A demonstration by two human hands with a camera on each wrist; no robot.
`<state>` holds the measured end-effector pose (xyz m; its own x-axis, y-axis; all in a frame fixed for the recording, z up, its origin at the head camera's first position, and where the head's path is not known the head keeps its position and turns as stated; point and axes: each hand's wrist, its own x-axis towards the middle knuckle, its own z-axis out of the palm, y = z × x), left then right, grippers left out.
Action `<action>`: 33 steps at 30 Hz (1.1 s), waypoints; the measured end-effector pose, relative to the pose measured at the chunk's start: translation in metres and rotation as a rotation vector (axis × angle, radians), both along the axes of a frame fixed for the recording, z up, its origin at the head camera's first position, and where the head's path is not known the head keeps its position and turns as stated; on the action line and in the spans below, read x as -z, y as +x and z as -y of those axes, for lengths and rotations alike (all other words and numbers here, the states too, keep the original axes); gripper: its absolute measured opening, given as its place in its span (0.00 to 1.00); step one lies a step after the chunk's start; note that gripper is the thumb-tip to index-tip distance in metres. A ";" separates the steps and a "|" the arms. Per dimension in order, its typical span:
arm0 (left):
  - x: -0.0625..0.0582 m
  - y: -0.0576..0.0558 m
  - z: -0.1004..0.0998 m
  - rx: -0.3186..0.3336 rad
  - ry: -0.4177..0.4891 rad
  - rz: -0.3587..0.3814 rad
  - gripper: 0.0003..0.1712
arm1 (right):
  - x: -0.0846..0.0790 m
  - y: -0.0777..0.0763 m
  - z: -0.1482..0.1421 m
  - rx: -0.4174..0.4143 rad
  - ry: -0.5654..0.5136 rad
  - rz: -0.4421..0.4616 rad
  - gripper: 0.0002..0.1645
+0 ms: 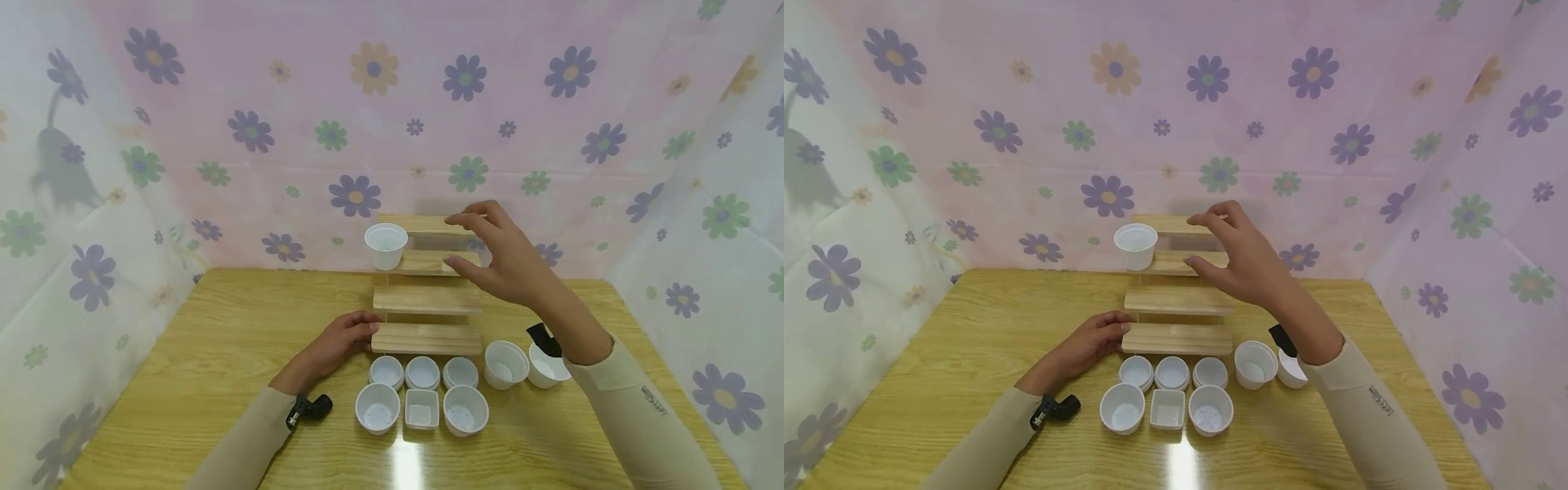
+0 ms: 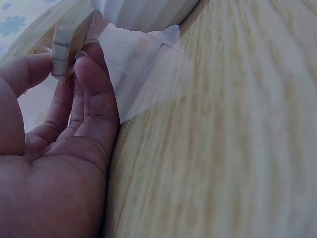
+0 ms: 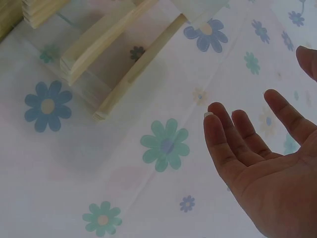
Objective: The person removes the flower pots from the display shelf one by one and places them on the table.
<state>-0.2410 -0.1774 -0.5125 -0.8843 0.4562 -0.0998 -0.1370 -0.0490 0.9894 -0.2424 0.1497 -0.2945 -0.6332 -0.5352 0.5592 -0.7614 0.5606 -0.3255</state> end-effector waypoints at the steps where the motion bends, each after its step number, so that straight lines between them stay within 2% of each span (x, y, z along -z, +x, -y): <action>1: 0.000 0.000 0.000 0.003 -0.001 -0.004 0.22 | -0.002 -0.002 0.003 -0.002 0.003 0.001 0.32; 14: -0.002 0.000 -0.002 0.001 -0.001 0.009 0.21 | -0.025 -0.027 0.042 -0.034 0.136 0.066 0.35; 21: -0.002 0.001 -0.002 -0.003 0.002 0.019 0.19 | -0.021 -0.045 0.062 -0.044 0.226 0.159 0.38; 28: -0.005 0.002 -0.001 0.003 0.002 0.012 0.22 | -0.021 -0.058 0.082 -0.021 0.341 0.152 0.41; 33: -0.006 0.002 -0.001 -0.006 -0.011 0.021 0.21 | -0.019 -0.064 0.096 -0.006 0.438 0.177 0.48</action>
<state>-0.2392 -0.1768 -0.5068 -0.8849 0.4492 -0.1232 -0.1572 -0.0392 0.9868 -0.3067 0.0542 -0.2750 -0.6941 -0.7010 0.1635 -0.7196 0.6696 -0.1840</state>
